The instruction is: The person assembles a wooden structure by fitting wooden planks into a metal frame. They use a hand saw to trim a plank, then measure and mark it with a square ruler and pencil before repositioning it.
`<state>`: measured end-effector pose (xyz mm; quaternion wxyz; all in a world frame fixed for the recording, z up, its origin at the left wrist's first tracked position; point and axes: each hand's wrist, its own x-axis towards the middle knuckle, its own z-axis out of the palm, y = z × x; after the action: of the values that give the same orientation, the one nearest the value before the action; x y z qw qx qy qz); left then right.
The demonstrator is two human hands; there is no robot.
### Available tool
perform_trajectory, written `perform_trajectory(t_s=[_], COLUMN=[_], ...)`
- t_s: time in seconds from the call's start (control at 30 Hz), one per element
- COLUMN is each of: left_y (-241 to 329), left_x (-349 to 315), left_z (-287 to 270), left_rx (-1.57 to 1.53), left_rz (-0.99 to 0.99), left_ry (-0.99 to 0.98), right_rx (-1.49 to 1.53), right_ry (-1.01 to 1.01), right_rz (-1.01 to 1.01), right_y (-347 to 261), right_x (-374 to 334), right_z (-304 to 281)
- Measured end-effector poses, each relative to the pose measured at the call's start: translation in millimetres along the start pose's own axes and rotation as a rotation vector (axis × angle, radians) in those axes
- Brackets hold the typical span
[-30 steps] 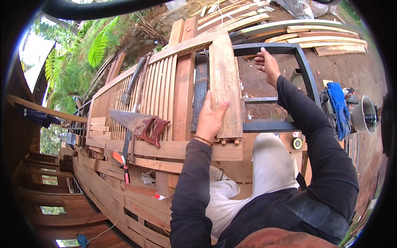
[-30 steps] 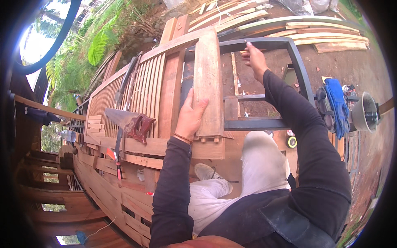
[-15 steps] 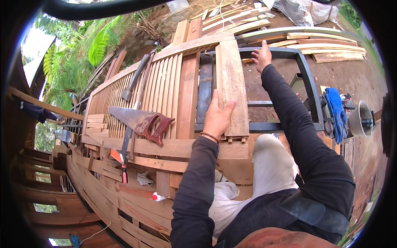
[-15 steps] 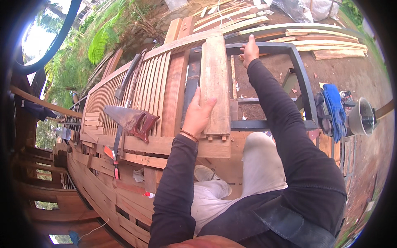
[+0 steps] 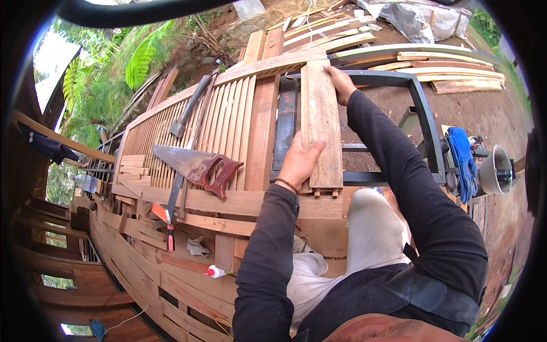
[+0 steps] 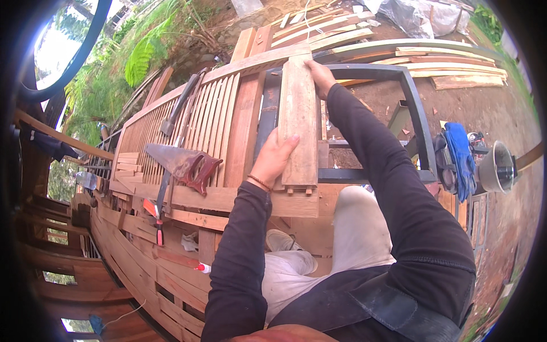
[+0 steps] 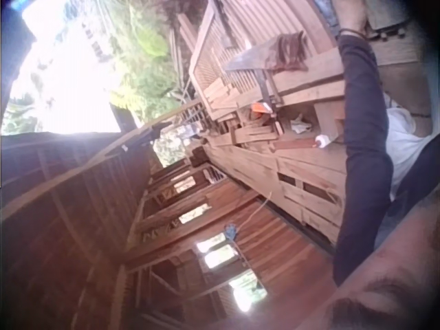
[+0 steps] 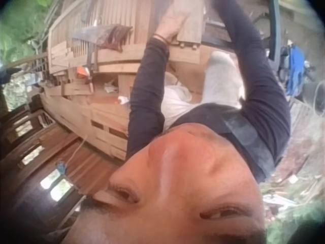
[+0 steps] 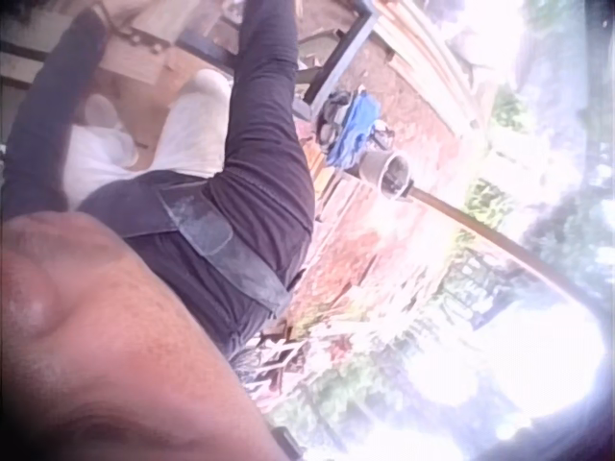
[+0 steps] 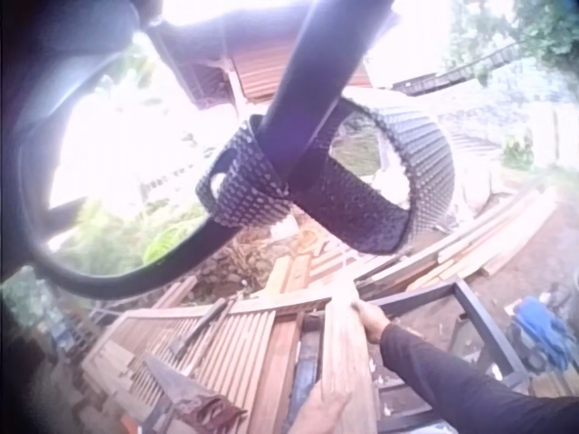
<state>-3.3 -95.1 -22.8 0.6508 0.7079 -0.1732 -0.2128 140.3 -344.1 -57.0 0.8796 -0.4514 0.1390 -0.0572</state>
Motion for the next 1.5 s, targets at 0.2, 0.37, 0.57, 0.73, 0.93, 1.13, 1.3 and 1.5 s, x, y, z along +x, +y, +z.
perform_trajectory(t_s=[0.2,0.37,0.57,0.73,0.93,1.13,1.3,1.5], left_y=[-2.0,-7.1,-20.1,-14.7,-8.0,-17.5,-15.4,-13.8], left_x=[3.4,11.7,26.8,21.1,22.0,22.6,22.0,22.3], left_z=[1.5,-1.0,-3.7,-6.5,-1.3,-1.9,-5.2,-4.1], left_rx=[0.117,0.156,0.116,0.276,0.129,0.185,0.155,0.223], left_rz=[-0.021,-0.115,-0.12,-0.114,-0.122,-0.133,-0.122,-0.106], left_ry=[0.013,0.084,0.081,0.104,0.031,0.091,0.065,0.1], right_rx=[0.043,0.025,-0.07,-0.099,0.024,-0.1,-0.095,0.025], right_ry=[0.024,0.024,0.043,0.227,0.086,0.176,0.028,-0.088], right_rz=[-0.007,0.003,-0.039,-0.107,-0.202,-0.131,0.05,0.063], right_y=[3.0,4.6,6.3,-27.1,3.6,6.6,4.5,21.4], right_x=[-2.6,-6.6,-5.3,-21.9,24.3,14.7,-31.3,-63.6], right_z=[0.0,3.1,2.9,-34.1,-7.9,-0.5,5.8,1.1])
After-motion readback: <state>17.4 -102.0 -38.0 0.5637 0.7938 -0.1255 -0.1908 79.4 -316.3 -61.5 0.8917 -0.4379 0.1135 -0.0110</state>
